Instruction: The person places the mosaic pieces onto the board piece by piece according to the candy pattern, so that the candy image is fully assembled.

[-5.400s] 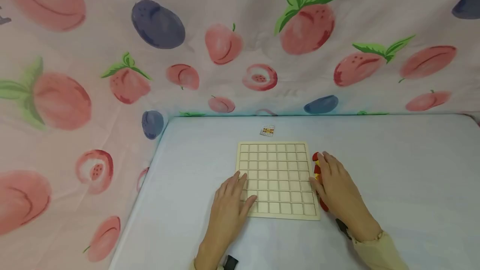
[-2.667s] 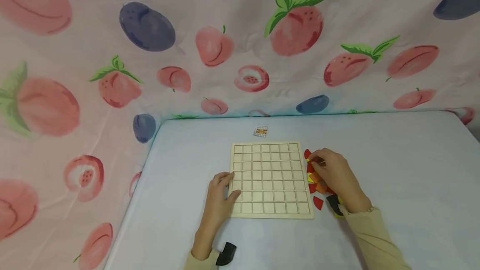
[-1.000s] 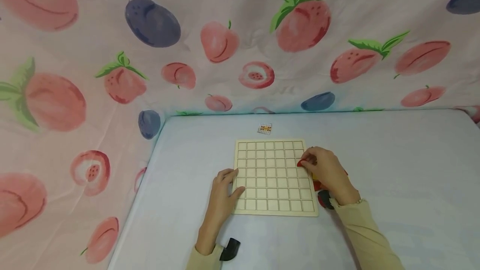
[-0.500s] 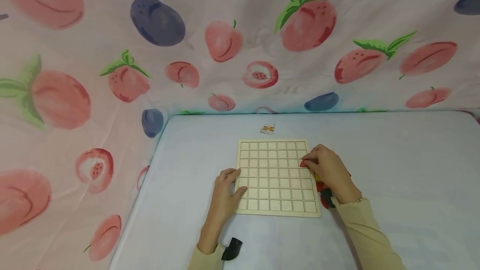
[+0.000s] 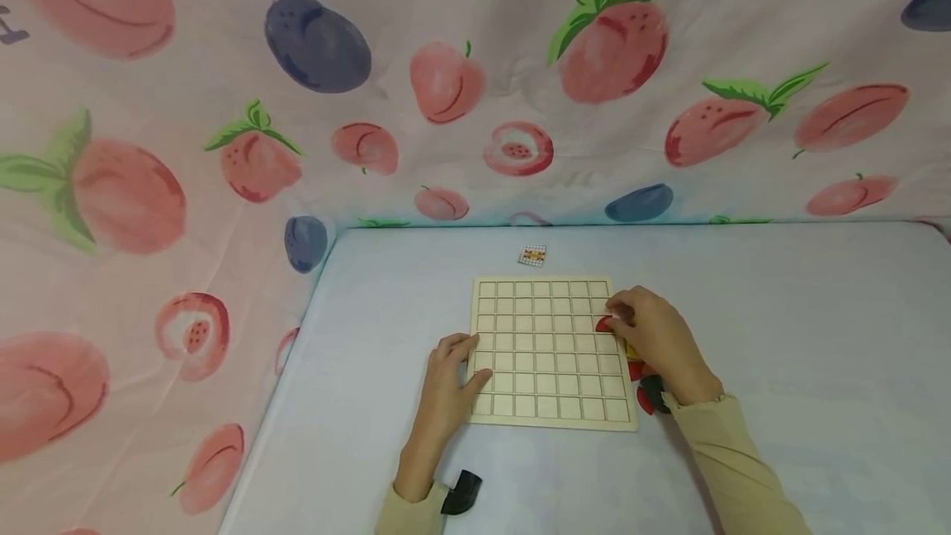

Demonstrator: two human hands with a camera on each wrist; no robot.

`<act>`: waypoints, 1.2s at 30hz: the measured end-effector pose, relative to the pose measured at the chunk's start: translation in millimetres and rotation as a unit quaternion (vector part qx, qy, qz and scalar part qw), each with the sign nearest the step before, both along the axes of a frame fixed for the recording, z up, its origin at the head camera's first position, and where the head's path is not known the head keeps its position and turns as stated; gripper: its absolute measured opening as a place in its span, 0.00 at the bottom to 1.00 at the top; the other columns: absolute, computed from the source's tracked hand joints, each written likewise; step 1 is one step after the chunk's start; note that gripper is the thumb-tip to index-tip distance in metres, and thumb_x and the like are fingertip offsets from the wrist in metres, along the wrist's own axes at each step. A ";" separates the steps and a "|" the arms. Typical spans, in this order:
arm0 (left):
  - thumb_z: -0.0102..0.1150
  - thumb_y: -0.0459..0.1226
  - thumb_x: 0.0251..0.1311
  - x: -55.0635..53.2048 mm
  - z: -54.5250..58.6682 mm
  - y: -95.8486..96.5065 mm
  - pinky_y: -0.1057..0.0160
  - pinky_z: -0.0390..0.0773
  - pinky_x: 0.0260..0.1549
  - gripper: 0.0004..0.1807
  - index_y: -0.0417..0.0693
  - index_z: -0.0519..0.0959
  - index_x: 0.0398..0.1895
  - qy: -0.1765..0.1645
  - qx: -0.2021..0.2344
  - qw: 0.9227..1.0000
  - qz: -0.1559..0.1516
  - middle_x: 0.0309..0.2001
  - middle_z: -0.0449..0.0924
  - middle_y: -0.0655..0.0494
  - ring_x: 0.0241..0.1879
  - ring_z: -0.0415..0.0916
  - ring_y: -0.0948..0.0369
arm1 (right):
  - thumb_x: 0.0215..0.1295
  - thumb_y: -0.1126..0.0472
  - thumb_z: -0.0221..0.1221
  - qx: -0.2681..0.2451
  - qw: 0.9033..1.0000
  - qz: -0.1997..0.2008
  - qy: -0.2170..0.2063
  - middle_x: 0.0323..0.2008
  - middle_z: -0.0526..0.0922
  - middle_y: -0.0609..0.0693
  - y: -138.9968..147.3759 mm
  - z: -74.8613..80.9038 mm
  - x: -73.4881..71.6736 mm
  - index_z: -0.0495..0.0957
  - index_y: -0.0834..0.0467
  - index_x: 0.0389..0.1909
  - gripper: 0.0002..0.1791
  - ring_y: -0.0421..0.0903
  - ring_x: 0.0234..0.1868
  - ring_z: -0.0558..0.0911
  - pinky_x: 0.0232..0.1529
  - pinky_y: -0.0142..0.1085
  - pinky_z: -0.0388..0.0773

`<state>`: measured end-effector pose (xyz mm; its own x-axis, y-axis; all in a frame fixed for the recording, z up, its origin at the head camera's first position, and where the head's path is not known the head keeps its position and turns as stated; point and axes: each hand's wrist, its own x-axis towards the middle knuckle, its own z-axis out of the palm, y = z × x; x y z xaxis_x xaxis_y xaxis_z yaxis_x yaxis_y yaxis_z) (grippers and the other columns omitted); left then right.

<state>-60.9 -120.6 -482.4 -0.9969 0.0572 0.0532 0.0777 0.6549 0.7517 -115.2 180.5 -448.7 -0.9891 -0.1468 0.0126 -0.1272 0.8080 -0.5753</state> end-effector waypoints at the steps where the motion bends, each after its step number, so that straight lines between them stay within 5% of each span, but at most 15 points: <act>1: 0.69 0.34 0.58 -0.1 -0.2 0.1 0.49 0.71 0.56 0.29 0.38 0.75 0.64 -0.001 0.000 1.000 0.000 0.62 0.72 0.47 0.56 0.69 0.52 | 0.63 0.65 0.66 0.000 1.000 -0.001 0.001 0.40 0.81 0.57 1.2 0.8 0.1 0.82 0.64 0.45 0.12 0.54 0.41 0.81 0.44 0.51 0.78; 21: 0.69 0.34 0.59 0.8 1.3 -1.3 0.48 0.71 0.57 0.29 0.38 0.74 0.64 -0.003 -0.002 1.000 0.000 0.63 0.71 0.47 0.58 0.70 0.51 | 0.62 0.64 0.67 0.014 0.999 -0.004 -0.033 0.43 0.79 0.61 22.4 -1.0 4.4 0.81 0.68 0.47 0.15 0.58 0.45 0.78 0.52 0.54 0.77; 36: 0.69 0.34 0.59 1.2 1.8 0.1 0.49 0.71 0.56 0.29 0.38 0.74 0.63 -0.002 0.001 1.000 -0.003 0.62 0.71 0.47 0.55 0.70 0.53 | 0.62 0.66 0.66 0.016 0.998 -0.039 -0.037 0.42 0.79 0.63 25.7 -7.2 -2.9 0.79 0.68 0.49 0.15 0.54 0.37 0.76 0.42 0.48 0.80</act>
<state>-59.7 -120.5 -480.5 -0.9968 0.0638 0.0484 0.0784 0.6521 0.7541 -118.1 206.2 -455.9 -0.9956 -0.0687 -0.0642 -0.0216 0.8315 -0.5550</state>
